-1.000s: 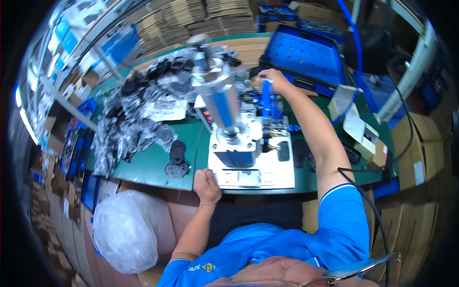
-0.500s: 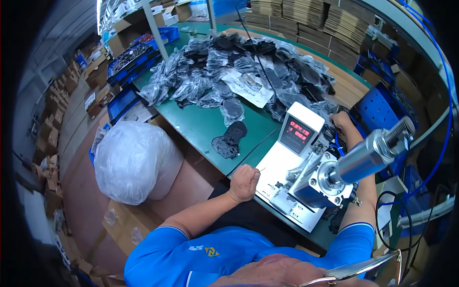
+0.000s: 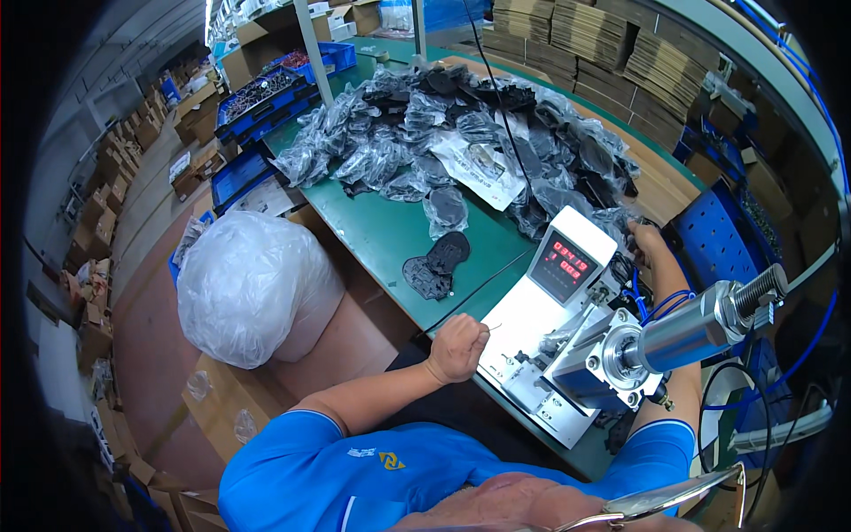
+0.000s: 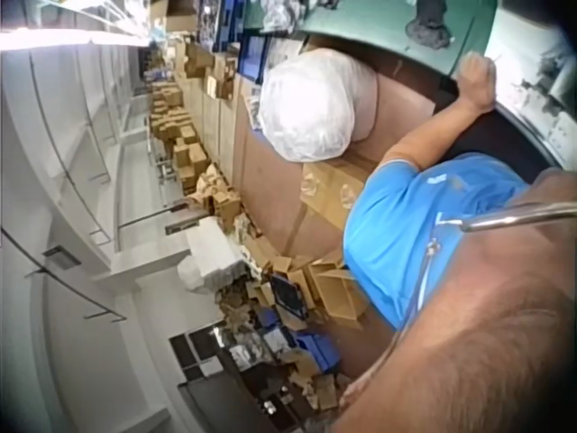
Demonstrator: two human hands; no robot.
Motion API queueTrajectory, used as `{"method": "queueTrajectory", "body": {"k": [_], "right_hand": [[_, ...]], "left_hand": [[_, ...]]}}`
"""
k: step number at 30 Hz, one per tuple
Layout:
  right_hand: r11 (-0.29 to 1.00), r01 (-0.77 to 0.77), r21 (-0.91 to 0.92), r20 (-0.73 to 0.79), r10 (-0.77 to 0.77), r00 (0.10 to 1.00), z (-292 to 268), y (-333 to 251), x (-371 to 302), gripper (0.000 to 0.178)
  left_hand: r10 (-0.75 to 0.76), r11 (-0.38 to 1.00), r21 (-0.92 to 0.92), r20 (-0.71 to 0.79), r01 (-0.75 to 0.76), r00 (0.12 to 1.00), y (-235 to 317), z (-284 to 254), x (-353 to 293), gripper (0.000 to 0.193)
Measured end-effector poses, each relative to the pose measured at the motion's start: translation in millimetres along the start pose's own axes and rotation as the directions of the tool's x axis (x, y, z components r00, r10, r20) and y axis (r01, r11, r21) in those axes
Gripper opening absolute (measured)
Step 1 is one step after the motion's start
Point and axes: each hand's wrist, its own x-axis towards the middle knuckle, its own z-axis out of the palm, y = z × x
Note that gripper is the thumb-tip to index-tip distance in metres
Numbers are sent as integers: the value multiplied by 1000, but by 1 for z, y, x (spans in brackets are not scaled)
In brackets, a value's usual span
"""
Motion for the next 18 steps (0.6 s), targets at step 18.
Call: {"method": "queueTrajectory", "body": {"k": [18], "right_hand": [[981, 192, 20, 275, -190, 942, 29, 27, 0, 49]], "left_hand": [[45, 998, 37, -11, -44, 999, -2, -3, -6, 13]]}}
